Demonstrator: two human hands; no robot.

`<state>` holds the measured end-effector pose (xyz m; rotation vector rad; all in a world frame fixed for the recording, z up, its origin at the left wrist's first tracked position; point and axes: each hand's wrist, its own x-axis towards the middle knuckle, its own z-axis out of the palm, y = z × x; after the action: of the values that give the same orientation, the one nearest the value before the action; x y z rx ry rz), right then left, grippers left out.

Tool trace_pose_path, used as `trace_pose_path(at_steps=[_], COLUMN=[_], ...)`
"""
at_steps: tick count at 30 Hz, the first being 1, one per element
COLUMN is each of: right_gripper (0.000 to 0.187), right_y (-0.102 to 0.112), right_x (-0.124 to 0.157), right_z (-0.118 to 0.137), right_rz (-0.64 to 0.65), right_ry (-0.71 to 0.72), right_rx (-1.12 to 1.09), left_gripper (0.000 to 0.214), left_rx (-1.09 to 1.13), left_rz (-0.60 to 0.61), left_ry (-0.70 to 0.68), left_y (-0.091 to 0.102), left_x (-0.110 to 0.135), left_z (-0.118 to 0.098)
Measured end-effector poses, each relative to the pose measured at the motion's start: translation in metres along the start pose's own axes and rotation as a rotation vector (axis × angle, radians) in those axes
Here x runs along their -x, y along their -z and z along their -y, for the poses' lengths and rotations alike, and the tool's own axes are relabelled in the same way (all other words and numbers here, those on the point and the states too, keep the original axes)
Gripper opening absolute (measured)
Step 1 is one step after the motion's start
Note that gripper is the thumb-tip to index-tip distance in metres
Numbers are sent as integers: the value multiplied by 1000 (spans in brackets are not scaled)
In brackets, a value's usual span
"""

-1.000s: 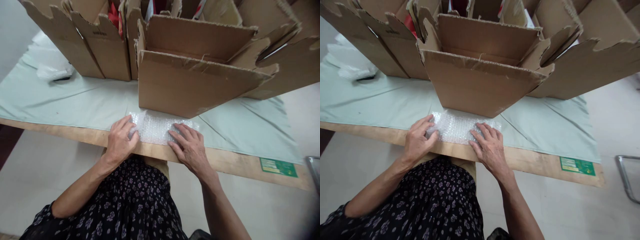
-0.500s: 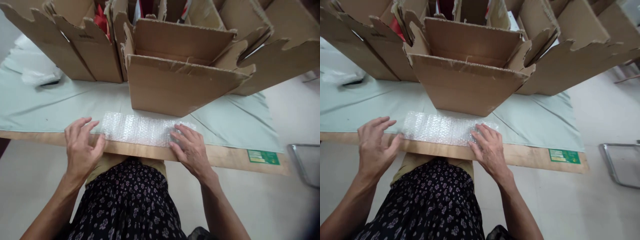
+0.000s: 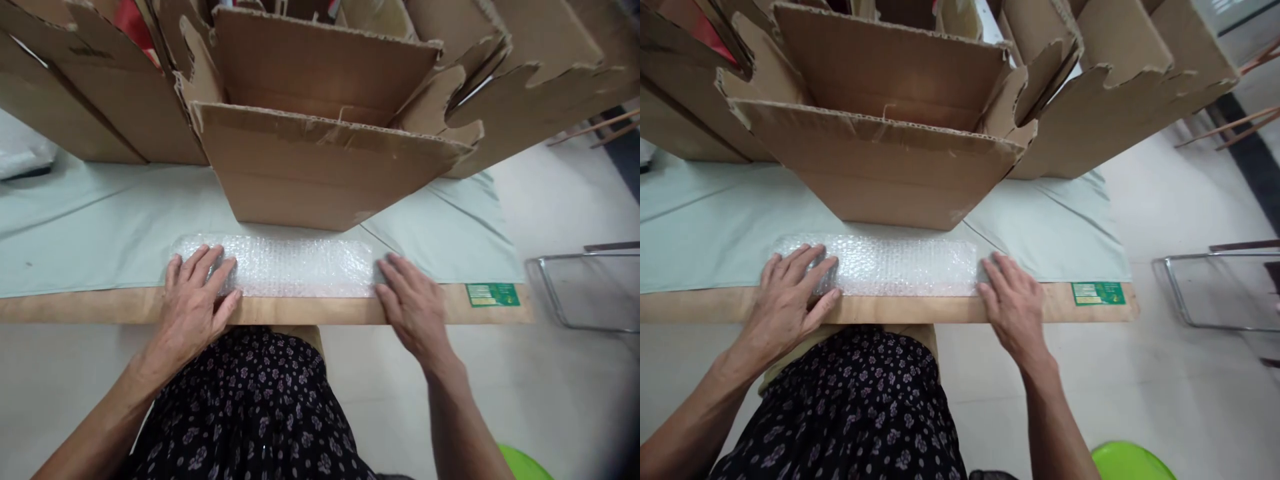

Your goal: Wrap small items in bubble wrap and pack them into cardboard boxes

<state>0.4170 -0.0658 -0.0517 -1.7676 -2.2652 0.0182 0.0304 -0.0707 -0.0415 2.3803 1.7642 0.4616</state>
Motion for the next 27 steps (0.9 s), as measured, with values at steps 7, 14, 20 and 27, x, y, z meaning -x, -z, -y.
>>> trace_pose_path(at_steps=[7, 14, 20, 27], right_gripper=[36, 39, 22, 58], right_y=[10, -22, 11, 3], right_x=[-27, -62, -29, 1], right_z=[7, 14, 36, 143], right_rz=[-148, -53, -73, 331], right_ry=[12, 112, 25, 123], right_rx=[-109, -130, -396, -889], left_gripper=[37, 29, 11, 36], left_rx=[46, -51, 121, 17], left_rz=[-160, -232, -267, -321], left_ry=[71, 348, 419, 264], left_y=[17, 13, 37, 67], left_x=[2, 13, 8, -75], left_z=[11, 36, 30, 94])
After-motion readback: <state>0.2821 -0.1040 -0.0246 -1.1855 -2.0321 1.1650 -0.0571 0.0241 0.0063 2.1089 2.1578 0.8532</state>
